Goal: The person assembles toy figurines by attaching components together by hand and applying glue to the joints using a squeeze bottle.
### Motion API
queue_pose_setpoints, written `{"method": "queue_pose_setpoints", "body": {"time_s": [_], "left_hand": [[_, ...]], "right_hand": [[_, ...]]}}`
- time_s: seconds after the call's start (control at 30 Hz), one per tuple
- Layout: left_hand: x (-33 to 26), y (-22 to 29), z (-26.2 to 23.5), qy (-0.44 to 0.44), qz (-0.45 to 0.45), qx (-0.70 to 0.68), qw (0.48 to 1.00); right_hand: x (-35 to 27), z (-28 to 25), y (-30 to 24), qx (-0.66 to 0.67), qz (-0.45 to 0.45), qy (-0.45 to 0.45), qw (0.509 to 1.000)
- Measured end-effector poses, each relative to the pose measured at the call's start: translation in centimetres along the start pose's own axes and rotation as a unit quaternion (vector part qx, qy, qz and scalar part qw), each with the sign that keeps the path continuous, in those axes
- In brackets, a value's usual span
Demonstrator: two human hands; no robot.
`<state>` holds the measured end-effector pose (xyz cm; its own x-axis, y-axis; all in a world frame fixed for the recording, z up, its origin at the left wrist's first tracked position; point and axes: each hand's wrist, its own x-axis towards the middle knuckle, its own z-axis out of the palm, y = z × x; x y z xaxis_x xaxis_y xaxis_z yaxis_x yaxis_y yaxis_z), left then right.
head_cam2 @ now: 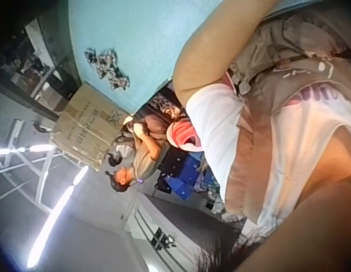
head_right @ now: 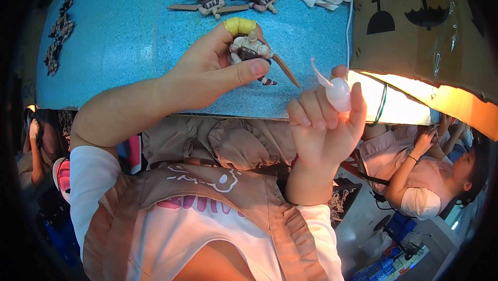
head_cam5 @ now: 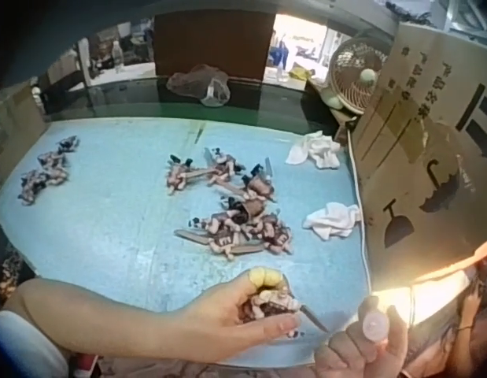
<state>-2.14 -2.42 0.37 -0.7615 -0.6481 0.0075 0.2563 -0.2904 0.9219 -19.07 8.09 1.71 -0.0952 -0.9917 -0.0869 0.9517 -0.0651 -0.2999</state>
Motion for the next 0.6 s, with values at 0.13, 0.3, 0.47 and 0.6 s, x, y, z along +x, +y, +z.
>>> {"method": "queue_pose_setpoints", "body": {"time_s": [0.13, 0.3, 0.47, 0.6], "left_hand": [[-0.3, -0.1, -0.2, 0.005, -0.005, 0.023, 1.0], [-0.4, -0.2, -0.2, 0.004, -0.014, 0.05, 0.999], [-0.5, -0.2, -0.3, 0.01, -0.018, 0.059, 0.998], [-0.8, -0.4, -0.4, 0.016, -0.019, 0.09, 0.996]], "right_hand": [[0.4, 0.4, 0.6, 0.019, 0.028, 0.008, 0.999], [0.1, 0.9, 0.5, -0.047, 0.002, 0.034, 0.998], [0.0, 0.6, 0.7, -0.323, -0.275, 0.086, 0.902], [-0.4, 0.3, 0.4, -0.317, -0.293, 0.089, 0.898]]}}
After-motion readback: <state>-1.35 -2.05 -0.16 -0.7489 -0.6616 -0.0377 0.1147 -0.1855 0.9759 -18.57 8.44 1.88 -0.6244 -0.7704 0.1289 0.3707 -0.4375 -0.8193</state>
